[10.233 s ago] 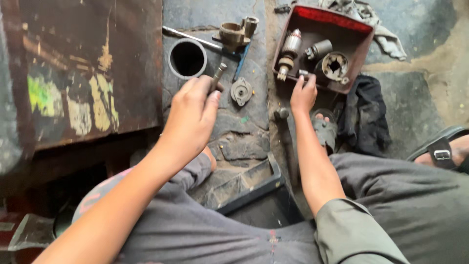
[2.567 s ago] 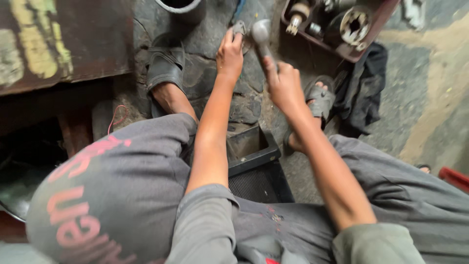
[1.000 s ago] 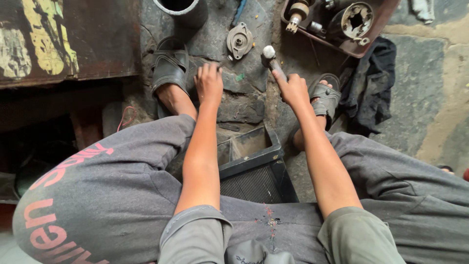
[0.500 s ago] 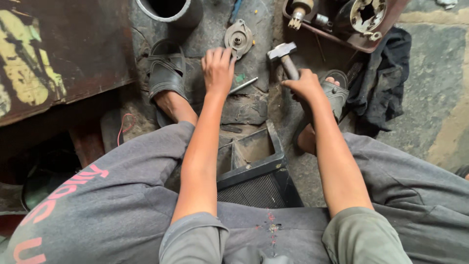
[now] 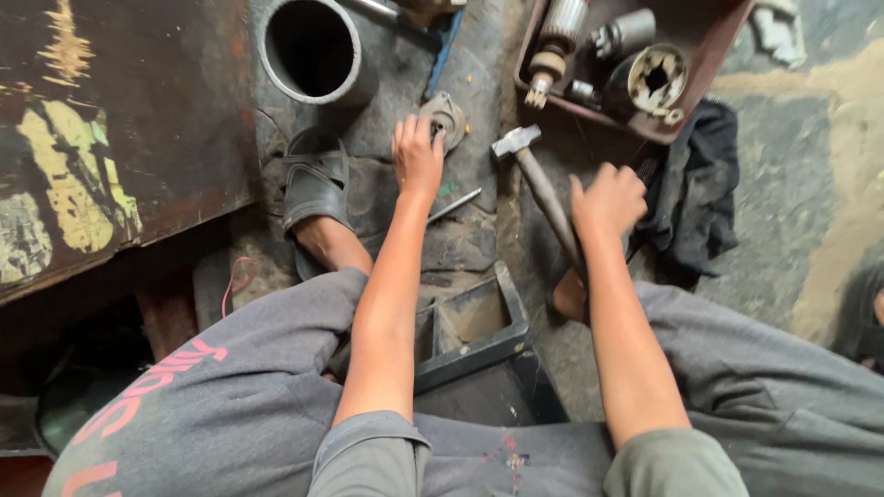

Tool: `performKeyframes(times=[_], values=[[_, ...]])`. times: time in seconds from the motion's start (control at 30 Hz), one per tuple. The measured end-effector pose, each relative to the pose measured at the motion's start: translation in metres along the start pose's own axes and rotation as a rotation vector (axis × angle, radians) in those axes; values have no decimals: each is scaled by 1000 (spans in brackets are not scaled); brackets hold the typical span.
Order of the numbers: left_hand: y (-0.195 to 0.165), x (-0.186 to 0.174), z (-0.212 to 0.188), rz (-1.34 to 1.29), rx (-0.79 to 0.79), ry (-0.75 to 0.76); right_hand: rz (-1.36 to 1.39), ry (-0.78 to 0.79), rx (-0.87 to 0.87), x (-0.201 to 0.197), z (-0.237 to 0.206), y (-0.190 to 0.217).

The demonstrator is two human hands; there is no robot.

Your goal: The person sits on the floor and uses a hammer and a metal rod to repeatedly strike a small mechanical component. They adjust the component's position and orientation multiple times while continuing to hammer it.

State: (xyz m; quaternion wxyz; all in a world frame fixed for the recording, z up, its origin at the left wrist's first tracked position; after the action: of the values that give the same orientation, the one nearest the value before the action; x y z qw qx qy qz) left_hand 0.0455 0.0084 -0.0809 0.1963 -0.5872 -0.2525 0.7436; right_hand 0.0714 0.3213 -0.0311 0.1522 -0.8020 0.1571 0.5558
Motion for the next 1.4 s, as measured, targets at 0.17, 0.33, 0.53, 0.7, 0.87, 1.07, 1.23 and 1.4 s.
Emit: performKeyframes(times=[0.17, 0.33, 0.53, 0.7, 0.87, 1.07, 1.23, 1.4], values=[[3, 2, 2, -48, -1, -34, 109, 361, 387, 26, 3, -46], [4, 3, 2, -57, 29, -29, 139, 435, 466, 45, 9, -52], [0, 7, 3, -121, -35, -69, 117, 447, 461, 53, 14, -56], [7, 4, 6, -137, 46, -76, 131, 472, 434, 68, 25, -61], [9, 9, 3, -112, -12, -3, 62, 464, 362, 78, 31, -69], [5, 9, 25, -104, 32, -68, -42, 400, 94, 85, 51, -69], [0, 6, 20, -52, -41, 13, 80, 427, 335, 94, 54, -78], [-2, 1, 15, -65, -54, 10, 105, 494, 401, 96, 48, -76]])
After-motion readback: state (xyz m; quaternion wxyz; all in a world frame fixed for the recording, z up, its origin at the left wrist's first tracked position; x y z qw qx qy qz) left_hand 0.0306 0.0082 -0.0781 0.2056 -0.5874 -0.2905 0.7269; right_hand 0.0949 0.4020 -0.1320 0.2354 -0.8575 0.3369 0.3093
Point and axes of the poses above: each hand's wrist, its own z-axis towards the middle knuckle, its own x-axis out of the palm, y = z × x, the point moved 1 cm from there along z, towards the middle knuckle, and after that the axes turned 7 degrees about x, right-handed, at the moved point
